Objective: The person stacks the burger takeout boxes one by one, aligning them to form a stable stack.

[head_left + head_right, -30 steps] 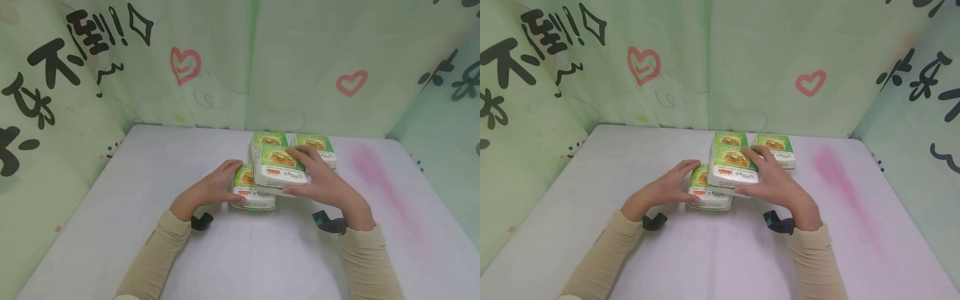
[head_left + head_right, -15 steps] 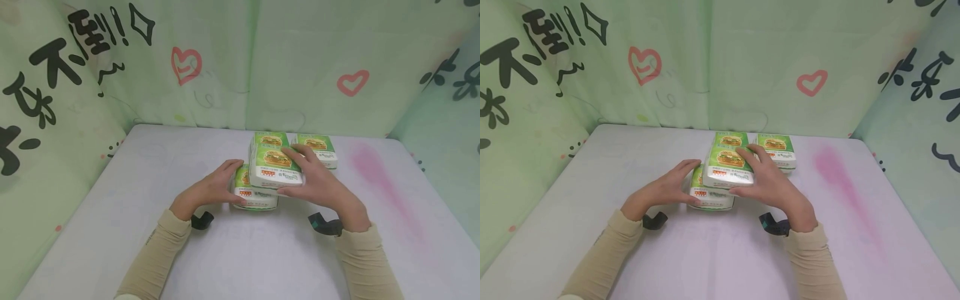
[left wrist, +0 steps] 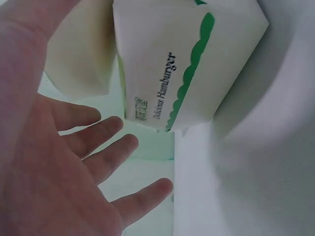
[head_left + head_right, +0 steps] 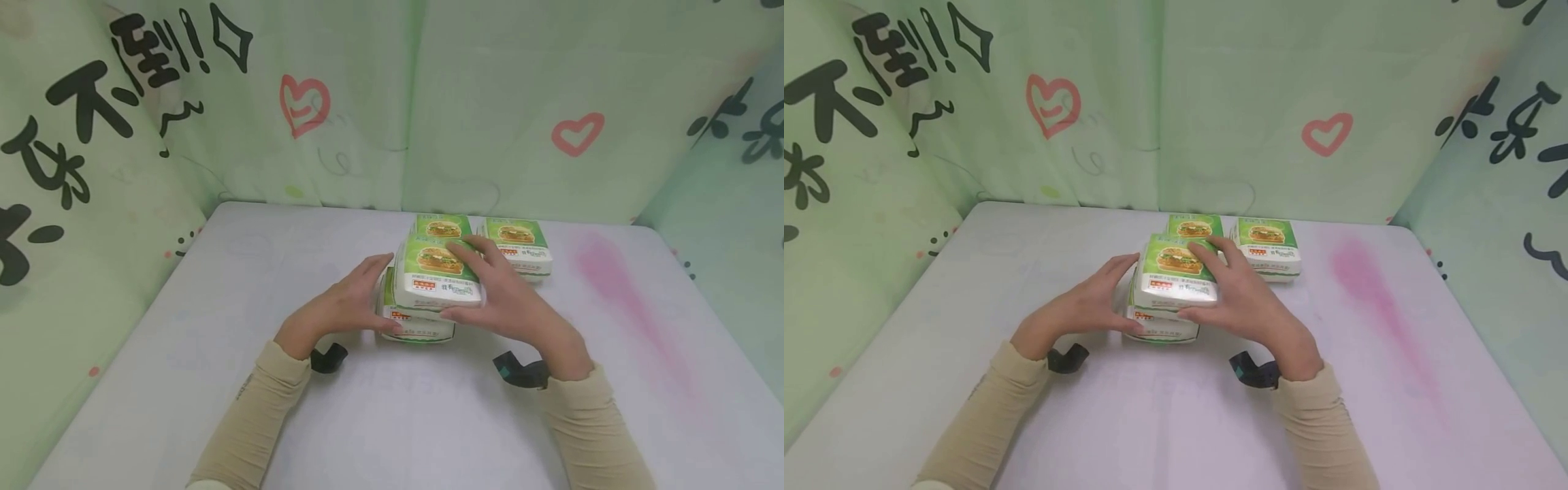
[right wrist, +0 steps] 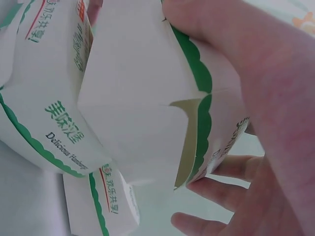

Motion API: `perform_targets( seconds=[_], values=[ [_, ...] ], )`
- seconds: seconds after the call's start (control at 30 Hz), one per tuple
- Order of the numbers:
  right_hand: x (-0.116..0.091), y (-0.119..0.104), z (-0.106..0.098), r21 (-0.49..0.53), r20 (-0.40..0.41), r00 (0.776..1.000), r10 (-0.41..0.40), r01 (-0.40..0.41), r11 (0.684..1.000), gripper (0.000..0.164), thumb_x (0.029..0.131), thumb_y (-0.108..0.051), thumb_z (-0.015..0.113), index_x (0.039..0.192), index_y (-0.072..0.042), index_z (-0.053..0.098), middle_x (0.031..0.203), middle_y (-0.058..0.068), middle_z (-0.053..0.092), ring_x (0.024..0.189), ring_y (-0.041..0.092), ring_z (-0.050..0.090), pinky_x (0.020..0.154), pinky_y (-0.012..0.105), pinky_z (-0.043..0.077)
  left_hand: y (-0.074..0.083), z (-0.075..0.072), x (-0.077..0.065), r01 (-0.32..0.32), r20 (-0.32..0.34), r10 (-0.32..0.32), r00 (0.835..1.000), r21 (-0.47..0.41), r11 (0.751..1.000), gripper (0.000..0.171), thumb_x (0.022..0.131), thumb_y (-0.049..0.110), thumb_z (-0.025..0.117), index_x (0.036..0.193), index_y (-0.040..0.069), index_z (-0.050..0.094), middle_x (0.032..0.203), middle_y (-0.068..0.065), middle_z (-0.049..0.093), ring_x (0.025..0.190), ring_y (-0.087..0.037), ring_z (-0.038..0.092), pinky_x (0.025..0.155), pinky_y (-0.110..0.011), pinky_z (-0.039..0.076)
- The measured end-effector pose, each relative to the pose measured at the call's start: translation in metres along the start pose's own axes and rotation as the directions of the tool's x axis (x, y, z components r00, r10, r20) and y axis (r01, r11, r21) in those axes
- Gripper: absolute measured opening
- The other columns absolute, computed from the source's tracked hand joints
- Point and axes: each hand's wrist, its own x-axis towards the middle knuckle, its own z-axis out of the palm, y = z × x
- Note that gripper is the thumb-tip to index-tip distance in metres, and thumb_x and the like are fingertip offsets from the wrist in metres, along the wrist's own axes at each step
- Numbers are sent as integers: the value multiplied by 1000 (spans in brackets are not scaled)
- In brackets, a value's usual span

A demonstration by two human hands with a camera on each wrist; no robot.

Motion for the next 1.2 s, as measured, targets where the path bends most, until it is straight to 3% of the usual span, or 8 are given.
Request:
perform_targets(
  seconds=[0.13,0.3,0.5,0.77,1.2],
  values=[
    [1,-3,3,-24,-21,999,-35,35,999,97,74,-46,84,153,-21,36,155,15,29,135,39,42,106,59,42,1,-4,-2,-14,-25,14,1000,-22,1000,131,66,53,88,160,19,4,164,-2,16,150,-20,23,120,-46,29],
    [4,-6,6,-49,-34,997,-68,67,997,94,75,-47,84,152,-20,37,157,16,28,138,38,38,107,58,42,3,-4,-1,-87,-64,82,995,-73,994,135,65,54,88,160,27,-4,165,1,10,152,-17,17,121,-45,27],
    [5,-8,10,-69,-43,992,-119,115,991,92,77,-46,82,152,-17,37,159,16,26,142,39,32,109,58,39,4,-2,0,-130,-95,121,988,-104,986,130,69,51,87,160,26,-2,165,2,11,151,-15,17,121,-46,27],
    [9,-9,16,-141,-92,958,-272,258,956,87,78,-42,80,148,-9,41,157,15,31,144,35,31,114,56,33,5,0,1,-138,-113,122,986,-148,979,125,72,42,87,160,23,-1,166,0,9,153,-18,13,122,-50,24],
    [8,-10,16,-138,-66,970,-235,225,965,88,78,-45,80,149,-11,40,158,15,29,145,35,29,114,58,31,3,1,1,-167,-123,147,981,-177,970,121,74,38,85,160,26,1,165,1,13,151,-17,16,121,-50,25]
  ],
)
